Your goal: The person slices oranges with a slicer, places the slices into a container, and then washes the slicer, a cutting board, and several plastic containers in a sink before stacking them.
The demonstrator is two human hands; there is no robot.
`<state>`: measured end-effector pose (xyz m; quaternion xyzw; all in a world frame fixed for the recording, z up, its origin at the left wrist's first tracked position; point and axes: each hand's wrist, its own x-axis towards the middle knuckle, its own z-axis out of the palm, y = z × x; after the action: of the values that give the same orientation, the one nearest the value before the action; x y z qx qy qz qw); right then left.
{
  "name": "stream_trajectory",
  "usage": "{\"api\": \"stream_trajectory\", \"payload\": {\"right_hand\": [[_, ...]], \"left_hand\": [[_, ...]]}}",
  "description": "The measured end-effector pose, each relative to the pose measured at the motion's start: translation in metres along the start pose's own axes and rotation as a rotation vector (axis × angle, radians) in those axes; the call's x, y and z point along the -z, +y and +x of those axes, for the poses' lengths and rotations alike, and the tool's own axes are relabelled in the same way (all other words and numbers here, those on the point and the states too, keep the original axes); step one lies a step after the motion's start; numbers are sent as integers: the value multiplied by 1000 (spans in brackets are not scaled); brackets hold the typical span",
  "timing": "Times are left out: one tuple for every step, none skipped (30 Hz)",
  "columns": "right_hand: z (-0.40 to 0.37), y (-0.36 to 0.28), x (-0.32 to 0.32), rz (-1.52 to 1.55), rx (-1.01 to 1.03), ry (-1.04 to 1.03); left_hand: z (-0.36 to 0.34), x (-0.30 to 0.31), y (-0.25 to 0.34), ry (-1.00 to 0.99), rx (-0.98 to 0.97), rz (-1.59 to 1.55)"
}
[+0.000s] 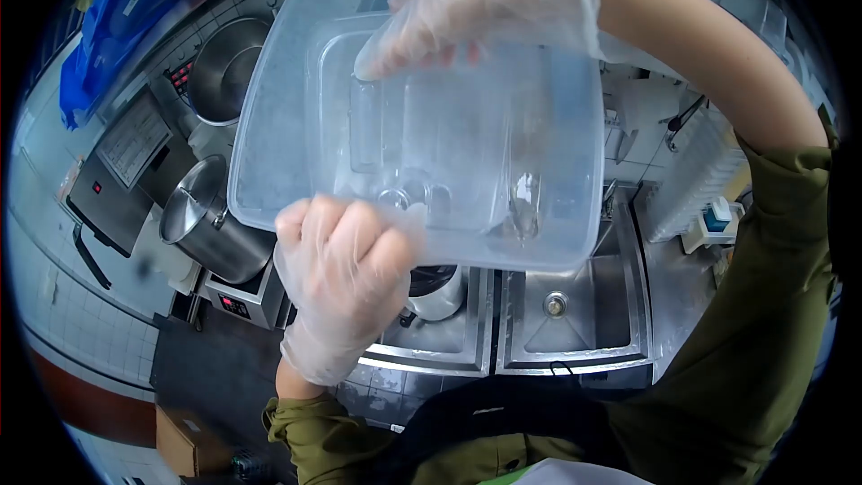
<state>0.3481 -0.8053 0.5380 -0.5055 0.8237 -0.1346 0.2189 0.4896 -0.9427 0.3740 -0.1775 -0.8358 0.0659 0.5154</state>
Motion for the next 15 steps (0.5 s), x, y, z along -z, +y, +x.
{"api": "stream_trajectory", "payload": {"right_hand": [[-4,0,2,-32,2,-6],[-7,0,5,-64,4,-13],[8,14,2,-99,-21,40],[11,17,1,-126,-36,69],[13,21,0,-153,-51,98],[13,23,1,-174,-52,99],[12,23,2,-197,-50,98],[11,23,2,-219,-46,96],[11,23,2,-237,-40,93],[10,21,0,-268,-42,109],[9,19,-1,-299,-44,124],[8,17,-3,-333,-59,143],[6,17,-6,-349,-59,155],[6,17,-7,-363,-59,167],[5,17,-9,-370,-55,179]], "left_hand": [[0,-3,-1,10,12,6],[2,-5,-1,37,14,10],[5,-8,-1,64,12,13],[7,-9,-1,94,10,16],[8,-9,1,98,11,16],[8,-8,2,84,17,6],[8,-6,2,70,25,-1],[8,-5,3,55,34,-6],[8,-4,3,55,36,-4],[8,-4,2,56,38,-2],[8,-4,3,58,39,-1],[8,-4,5,61,39,-2],[9,-4,6,65,38,-2],[9,-3,8,68,38,-1],[10,-2,9,67,36,2]]}}
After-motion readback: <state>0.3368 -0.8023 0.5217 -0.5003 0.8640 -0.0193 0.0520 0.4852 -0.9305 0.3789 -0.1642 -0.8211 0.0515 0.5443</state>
